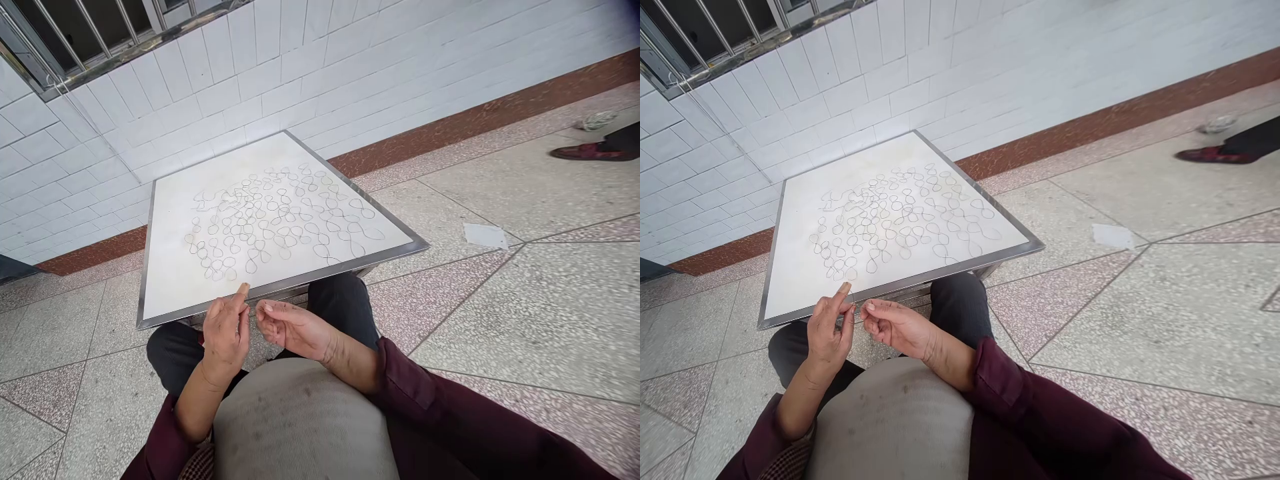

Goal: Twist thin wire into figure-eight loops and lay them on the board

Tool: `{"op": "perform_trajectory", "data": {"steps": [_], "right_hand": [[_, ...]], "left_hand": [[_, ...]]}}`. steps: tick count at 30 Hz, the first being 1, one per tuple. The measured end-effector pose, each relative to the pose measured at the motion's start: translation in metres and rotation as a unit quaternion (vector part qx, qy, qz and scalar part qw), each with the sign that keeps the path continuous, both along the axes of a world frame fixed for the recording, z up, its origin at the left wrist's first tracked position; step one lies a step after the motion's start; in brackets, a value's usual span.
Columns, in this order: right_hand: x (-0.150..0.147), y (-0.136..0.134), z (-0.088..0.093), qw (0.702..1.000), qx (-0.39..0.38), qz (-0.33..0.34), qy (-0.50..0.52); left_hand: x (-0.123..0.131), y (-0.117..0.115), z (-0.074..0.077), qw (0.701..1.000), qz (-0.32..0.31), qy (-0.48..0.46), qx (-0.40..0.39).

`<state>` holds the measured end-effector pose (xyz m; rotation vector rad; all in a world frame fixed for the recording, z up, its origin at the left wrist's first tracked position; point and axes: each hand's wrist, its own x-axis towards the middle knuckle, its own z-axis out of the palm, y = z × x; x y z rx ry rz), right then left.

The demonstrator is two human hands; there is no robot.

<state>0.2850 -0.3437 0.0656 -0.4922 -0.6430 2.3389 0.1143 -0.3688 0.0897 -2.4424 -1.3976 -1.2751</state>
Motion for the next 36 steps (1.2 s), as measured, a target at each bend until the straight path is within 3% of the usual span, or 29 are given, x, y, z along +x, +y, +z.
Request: {"op": "perform_trajectory", "data": {"steps": [12, 15, 18, 20, 21, 25, 28, 30, 32, 34, 36], "right_hand": [[-0.01, -0.008, 0.0, 0.995, -0.016, -0.073, 0.059], [-0.009, -0.009, 0.002, 0.994, 0.043, -0.089, 0.039], [-0.004, -0.01, 0.006, 0.974, 0.183, -0.122, -0.057], [0.0, -0.01, 0.011, 0.921, 0.317, -0.16, -0.162], [0.002, -0.01, 0.013, 0.876, 0.39, -0.186, -0.213], [0.004, -0.008, 0.018, 0.631, 0.628, -0.314, -0.33], [0.003, -0.005, 0.019, 0.495, 0.7, -0.361, -0.367], [0.004, -0.005, 0.019, 0.436, 0.715, -0.377, -0.395], [0.005, -0.005, 0.018, 0.389, 0.721, -0.389, -0.422], [0.006, -0.005, 0.016, 0.358, 0.731, -0.384, -0.436], [0.007, -0.006, 0.013, 0.345, 0.746, -0.362, -0.441]], "left_hand": [[0.005, -0.002, 0.002, 0.998, 0.055, 0.003, -0.013], [0.005, -0.001, 0.003, 0.999, 0.05, -0.013, 0.0], [0.005, 0.0, 0.004, 0.998, 0.037, -0.05, 0.004], [0.005, 0.0, 0.005, 0.997, 0.025, -0.079, -0.01], [0.006, 0.0, 0.005, 0.995, 0.017, -0.092, -0.022], [0.013, -0.005, 0.007, 0.979, -0.007, -0.185, -0.089], [0.02, -0.012, 0.011, 0.935, -0.021, -0.319, -0.152], [0.023, -0.015, 0.014, 0.878, -0.026, -0.433, -0.204], [0.024, -0.014, 0.017, 0.801, -0.034, -0.541, -0.254], [0.023, -0.011, 0.018, 0.738, -0.043, -0.609, -0.287], [0.022, -0.007, 0.018, 0.708, -0.039, -0.637, -0.302]]}}
